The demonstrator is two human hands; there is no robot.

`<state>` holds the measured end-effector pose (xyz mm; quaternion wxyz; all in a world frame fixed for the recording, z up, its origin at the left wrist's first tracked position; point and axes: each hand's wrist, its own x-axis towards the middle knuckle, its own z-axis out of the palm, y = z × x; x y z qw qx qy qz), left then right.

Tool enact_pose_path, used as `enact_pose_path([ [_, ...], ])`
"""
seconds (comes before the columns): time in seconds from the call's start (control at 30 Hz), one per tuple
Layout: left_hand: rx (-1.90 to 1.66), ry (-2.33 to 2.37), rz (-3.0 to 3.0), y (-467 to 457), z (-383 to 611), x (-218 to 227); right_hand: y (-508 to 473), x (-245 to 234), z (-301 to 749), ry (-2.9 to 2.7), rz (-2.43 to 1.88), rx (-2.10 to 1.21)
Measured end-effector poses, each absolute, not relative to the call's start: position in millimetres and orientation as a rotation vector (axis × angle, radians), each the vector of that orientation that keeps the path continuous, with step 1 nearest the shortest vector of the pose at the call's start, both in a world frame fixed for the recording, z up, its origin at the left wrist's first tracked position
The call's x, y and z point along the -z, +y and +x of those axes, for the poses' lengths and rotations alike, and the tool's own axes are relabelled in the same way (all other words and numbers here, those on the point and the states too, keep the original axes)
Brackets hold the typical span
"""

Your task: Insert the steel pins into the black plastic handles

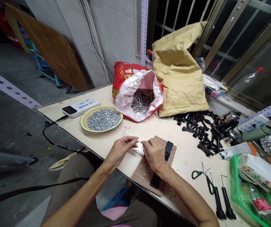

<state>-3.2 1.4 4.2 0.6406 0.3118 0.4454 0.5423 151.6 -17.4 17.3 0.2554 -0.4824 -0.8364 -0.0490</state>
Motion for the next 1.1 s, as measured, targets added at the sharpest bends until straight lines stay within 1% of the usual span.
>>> enact_pose_path([
  [0.1, -1.166, 1.049, 0.804, 0, -6, -3, -19, -20, 154, -2.255, -1.355, 0.102],
  [0.17, -1.127, 1.062, 0.837, 0, -7, -2, -20, -22, 156, -2.226, -1.419, -0.075],
  [0.27, -1.103, 1.085, 0.899, 0, -7, -1, -22, -23, 157, -2.172, -1.557, -0.433],
  [0.3, -1.101, 1.093, 0.923, -1, -7, -1, -22, -23, 158, -2.163, -1.587, -0.499],
  [0.37, -1.095, 1.102, 0.956, -1, -6, 0, -24, -22, 157, -2.187, -1.594, -0.473],
  [0.47, -1.085, 1.106, 0.969, -3, -6, 1, -26, -19, 158, -2.289, -1.546, -0.197],
  [0.53, -1.078, 1.109, 0.985, -3, -5, 2, -27, -18, 158, -2.334, -1.539, -0.081],
  [0.7, -1.089, 1.097, 0.996, -4, -5, 3, -30, -17, 161, -2.304, -1.526, -0.199],
  [0.87, -1.089, 1.080, 0.948, -7, -3, -4, -32, -12, 162, -2.319, -1.535, -0.089],
  [0.97, -1.088, 1.083, 0.951, -8, -2, -5, -31, -11, 162, -2.278, -1.538, -0.226],
  [1.03, -1.085, 1.078, 0.942, -7, -3, -5, -30, -13, 163, -2.222, -1.478, -0.341],
  [1.1, -1.079, 1.064, 0.926, -8, -4, -3, -31, -16, 164, -2.198, -1.415, -0.384],
])
